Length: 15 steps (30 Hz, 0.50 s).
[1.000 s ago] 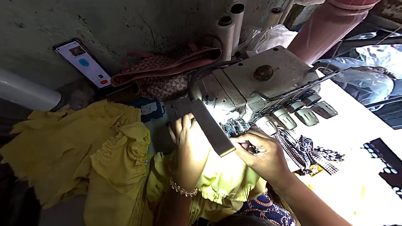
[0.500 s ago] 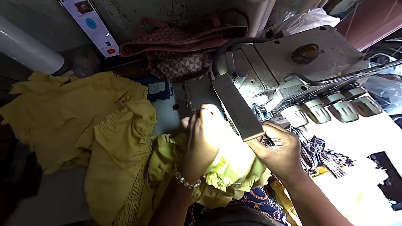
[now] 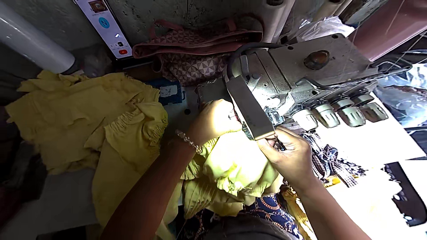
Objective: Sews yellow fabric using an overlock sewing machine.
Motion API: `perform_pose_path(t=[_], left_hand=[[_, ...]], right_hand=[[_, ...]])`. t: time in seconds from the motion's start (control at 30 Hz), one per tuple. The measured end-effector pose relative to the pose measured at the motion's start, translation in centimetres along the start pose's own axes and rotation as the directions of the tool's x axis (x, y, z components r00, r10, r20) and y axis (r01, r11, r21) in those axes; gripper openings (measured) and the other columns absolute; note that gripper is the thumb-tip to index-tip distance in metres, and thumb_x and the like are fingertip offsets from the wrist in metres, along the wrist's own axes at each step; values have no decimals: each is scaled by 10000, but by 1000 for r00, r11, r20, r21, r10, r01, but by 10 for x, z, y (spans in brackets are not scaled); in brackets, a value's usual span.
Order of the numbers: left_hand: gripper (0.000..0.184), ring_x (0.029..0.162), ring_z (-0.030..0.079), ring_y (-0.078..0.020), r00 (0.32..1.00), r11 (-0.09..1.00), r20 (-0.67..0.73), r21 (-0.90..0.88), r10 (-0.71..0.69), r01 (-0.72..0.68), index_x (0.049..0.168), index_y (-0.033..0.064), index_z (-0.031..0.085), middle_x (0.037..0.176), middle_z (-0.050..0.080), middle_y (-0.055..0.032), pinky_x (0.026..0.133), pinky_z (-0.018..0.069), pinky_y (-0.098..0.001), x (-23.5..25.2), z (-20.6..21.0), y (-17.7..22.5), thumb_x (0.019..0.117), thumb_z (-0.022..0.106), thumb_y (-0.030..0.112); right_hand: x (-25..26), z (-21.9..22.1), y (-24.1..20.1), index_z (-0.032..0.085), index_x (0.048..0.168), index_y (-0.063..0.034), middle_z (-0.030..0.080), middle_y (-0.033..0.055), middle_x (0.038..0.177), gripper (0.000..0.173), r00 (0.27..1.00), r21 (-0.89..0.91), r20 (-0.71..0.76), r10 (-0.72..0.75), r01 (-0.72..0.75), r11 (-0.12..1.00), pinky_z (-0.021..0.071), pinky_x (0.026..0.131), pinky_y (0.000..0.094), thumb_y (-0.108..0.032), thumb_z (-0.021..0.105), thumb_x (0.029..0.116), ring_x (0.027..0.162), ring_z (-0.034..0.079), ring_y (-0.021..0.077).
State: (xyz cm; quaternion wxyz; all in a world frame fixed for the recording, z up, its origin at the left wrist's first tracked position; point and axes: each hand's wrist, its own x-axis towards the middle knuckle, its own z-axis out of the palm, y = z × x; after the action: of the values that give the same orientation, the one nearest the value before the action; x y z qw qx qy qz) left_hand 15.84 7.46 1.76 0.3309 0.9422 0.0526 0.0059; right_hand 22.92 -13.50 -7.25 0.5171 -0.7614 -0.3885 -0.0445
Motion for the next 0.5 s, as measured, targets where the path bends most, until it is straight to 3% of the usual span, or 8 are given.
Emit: perform_pose_path(t=[0.1, 0.2, 0.3, 0.37, 0.43, 0.5], left_hand=[[202, 882, 644, -298, 973, 995, -216, 82, 78, -61, 729, -7, 659, 806, 663, -163, 824, 469, -442, -3, 15, -9, 806, 795, 121], [146, 1034, 615, -337, 962, 980, -270, 199, 45, 10, 773, 39, 714, 951, 675, -164, 910, 460, -473, 2, 19, -17, 811, 801, 149], [122, 1095, 569, -376, 957, 944, -291, 317, 6, 90, 790, 39, 699, 1051, 639, -165, 814, 456, -528, -5, 17, -14, 856, 751, 128], [74, 1057, 569, -386, 943, 907, -331, 405, 28, 115, 808, 38, 708, 1056, 640, -164, 792, 440, -539, -21, 14, -4, 803, 771, 77], [250, 1005, 601, -383, 924, 891, -379, 434, 46, 134, 882, 10, 726, 1036, 654, -173, 795, 471, -543, -40, 23, 10, 734, 860, 162], [231, 991, 638, -367, 904, 894, -422, 428, 70, 130, 897, 30, 741, 1026, 690, -176, 793, 501, -499, -55, 45, 22, 799, 809, 227]], right_hand=[[-1, 1, 1, 761, 878, -44, 668, -17, 796, 215, 1000, -8, -7, 3, -3, 1000, 421, 641, 77, -232, 666, 919, 699, 528, -85], [-1, -1, 2, 773, 899, -56, 677, -12, 799, 236, 1000, -52, 6, -3, 4, 999, 428, 639, 90, -260, 659, 928, 700, 537, -75], [-3, -6, -3, 784, 929, -66, 692, 23, 829, 234, 999, -119, -2, -48, 48, 992, 447, 636, 115, -271, 670, 936, 717, 574, -31], [-4, -5, -7, 775, 950, -46, 684, 59, 838, 204, 990, -103, -17, -137, 134, 986, 444, 622, 108, -221, 672, 939, 720, 581, -6], [-6, -2, -12, 765, 971, -47, 678, 70, 832, 178, 979, -66, -1, -202, 201, 977, 443, 618, 105, -195, 670, 941, 718, 582, 7], [-5, 3, -16, 779, 1010, -71, 694, 84, 826, 182, 971, -83, 28, -237, 239, 967, 468, 616, 153, -202, 666, 955, 714, 619, 56]])
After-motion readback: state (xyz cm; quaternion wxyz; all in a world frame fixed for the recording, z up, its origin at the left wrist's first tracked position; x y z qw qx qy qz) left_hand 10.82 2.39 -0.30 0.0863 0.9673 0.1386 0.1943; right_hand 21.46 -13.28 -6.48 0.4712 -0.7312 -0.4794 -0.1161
